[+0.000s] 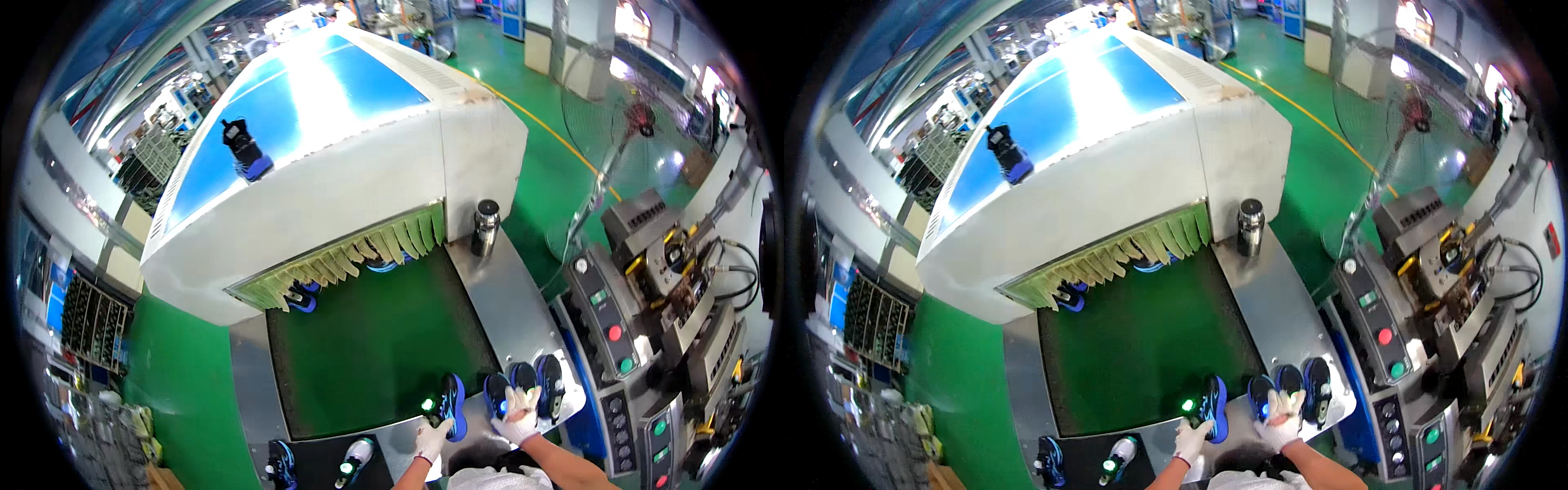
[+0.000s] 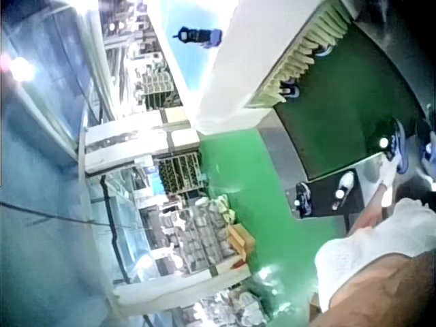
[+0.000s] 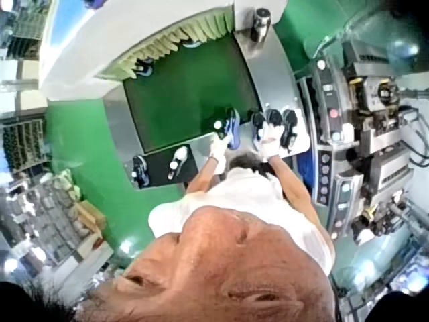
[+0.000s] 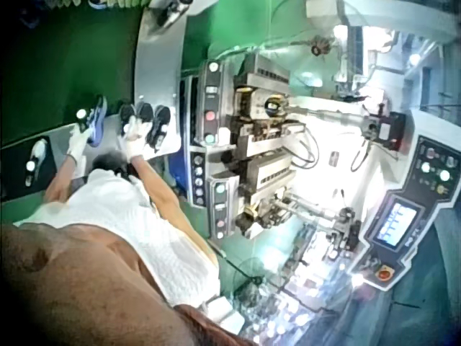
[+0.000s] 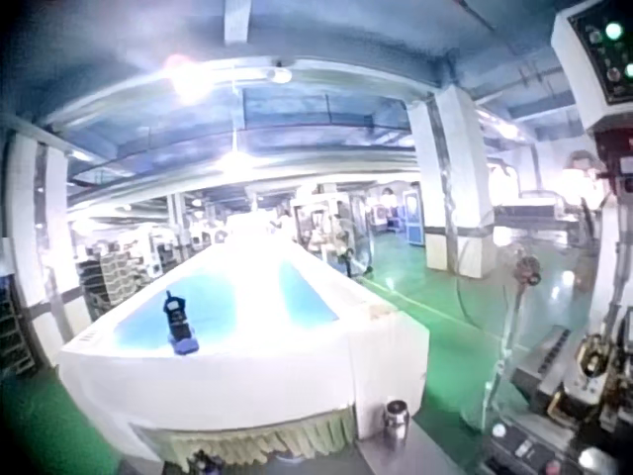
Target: The person picks up shoes from a table and places them onto a conveyor belt that carries them through a machine, then removes shoes from the machine and organizes them on a different surface.
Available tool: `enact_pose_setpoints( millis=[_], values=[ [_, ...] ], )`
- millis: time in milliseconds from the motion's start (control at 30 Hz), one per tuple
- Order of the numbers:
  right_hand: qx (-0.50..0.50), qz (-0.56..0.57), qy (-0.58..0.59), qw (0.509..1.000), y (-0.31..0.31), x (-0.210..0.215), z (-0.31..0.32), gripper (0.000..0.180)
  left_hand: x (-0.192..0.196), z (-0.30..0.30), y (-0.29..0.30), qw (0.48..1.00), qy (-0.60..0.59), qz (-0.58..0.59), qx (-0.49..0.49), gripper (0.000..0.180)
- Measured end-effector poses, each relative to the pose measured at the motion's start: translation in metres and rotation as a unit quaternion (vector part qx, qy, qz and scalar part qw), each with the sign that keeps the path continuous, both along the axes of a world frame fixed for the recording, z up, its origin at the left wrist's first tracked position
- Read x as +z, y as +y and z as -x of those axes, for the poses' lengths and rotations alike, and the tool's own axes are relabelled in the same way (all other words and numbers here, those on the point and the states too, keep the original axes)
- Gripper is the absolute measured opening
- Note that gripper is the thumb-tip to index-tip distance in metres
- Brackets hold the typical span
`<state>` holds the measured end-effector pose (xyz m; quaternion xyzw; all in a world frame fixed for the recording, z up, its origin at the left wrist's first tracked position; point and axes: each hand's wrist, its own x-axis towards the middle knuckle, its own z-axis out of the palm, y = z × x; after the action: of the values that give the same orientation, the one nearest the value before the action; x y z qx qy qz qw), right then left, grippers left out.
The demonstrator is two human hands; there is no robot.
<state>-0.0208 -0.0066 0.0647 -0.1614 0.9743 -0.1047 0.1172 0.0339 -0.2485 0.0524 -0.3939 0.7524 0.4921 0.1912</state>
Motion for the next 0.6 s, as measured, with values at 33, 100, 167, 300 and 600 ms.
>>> enact_pose_setpoints(
  millis=[33,100,167,300,600],
  values=[
    [-0.047,-0.02,0.083,0.995,-0.016,-0.025,-0.008,0.097,-0.004,-0.008,-0.011,1.0,-0.004,0.006,-0.011,0.087],
    [-0.112,0.127,-0.004,0.986,-0.035,-0.004,0.015,0.066,-0.017,-0.016,-0.032,0.999,-0.007,0.03,-0.02,0.094],
    [-0.075,0.122,0.031,0.989,-0.032,-0.015,-0.001,0.065,-0.015,-0.006,-0.031,0.998,0.037,0.03,-0.036,0.094],
    [-0.208,0.075,0.177,0.959,-0.033,-0.054,-0.007,0.059,0.007,0.007,-0.049,0.998,0.03,0.003,-0.054,0.082],
    [-0.408,0.355,-0.123,0.832,-0.003,0.031,-0.03,0.067,0.016,0.043,-0.054,0.977,0.107,-0.028,-0.183,0.066]
  ],
)
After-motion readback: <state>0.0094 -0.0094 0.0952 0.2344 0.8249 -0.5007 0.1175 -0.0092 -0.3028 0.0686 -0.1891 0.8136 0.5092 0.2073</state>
